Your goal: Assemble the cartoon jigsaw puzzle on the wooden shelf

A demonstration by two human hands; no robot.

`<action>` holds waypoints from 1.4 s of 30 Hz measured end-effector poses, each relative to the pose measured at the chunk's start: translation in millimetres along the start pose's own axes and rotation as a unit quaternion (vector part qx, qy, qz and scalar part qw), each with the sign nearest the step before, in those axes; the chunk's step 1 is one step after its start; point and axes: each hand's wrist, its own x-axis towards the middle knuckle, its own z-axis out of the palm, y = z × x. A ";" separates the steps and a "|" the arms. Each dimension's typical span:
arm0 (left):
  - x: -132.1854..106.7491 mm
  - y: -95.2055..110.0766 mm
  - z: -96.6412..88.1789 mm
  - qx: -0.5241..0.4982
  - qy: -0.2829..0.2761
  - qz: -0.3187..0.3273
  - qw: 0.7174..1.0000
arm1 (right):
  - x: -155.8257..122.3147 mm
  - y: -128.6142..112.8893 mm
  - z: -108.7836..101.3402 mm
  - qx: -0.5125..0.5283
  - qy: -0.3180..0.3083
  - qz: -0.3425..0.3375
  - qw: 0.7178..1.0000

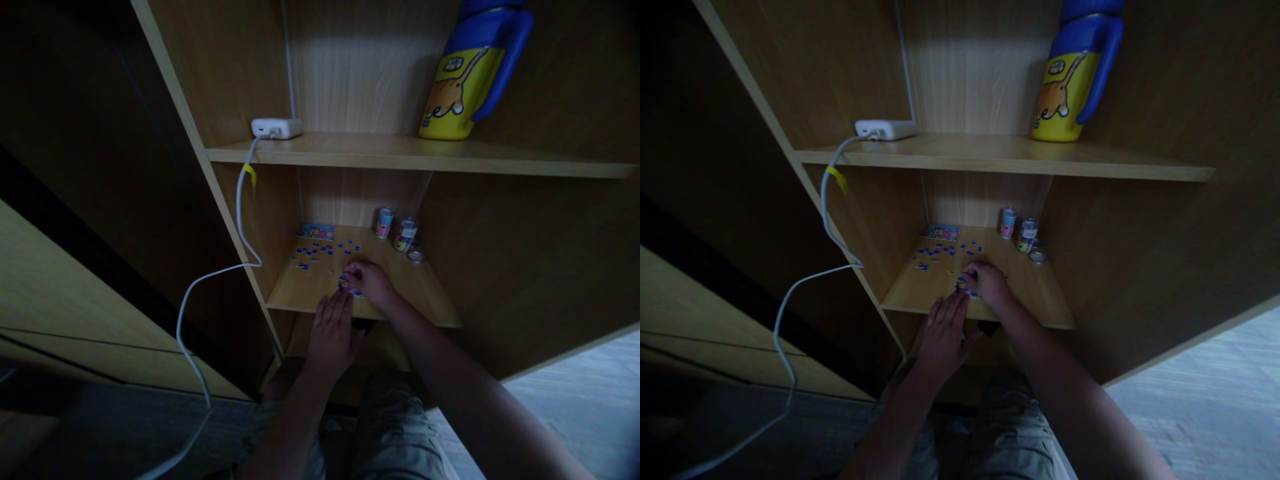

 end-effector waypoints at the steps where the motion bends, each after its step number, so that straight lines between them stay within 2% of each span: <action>1: -0.2 -0.1 0.4 0.000 -0.001 -0.001 1.000 | -0.5 0.3 0.8 0.002 0.003 0.002 1.000; 6: -0.9 -0.1 2.5 0.000 -0.007 -0.006 1.000 | -1.9 3.3 2.8 0.027 0.016 0.006 0.999; 10: -1.3 0.1 4.5 0.000 -0.007 -0.012 1.000 | -2.4 9.9 2.7 0.123 0.022 0.030 0.992; 14: -1.6 0.4 6.3 0.000 -0.003 -0.013 1.000 | -1.2 15.7 3.4 0.186 0.070 0.050 0.979; 19: -1.6 1.6 7.6 0.007 0.005 -0.016 1.000 | 0.1 13.8 2.2 0.209 0.094 0.054 0.972; 26: -2.0 2.3 8.9 0.009 0.012 -0.012 1.000 | -1.4 11.7 0.7 0.195 0.060 0.056 0.977; 42: -1.3 3.7 8.9 0.007 0.008 -0.022 1.000 | -0.7 8.9 -0.1 0.273 0.113 0.112 0.949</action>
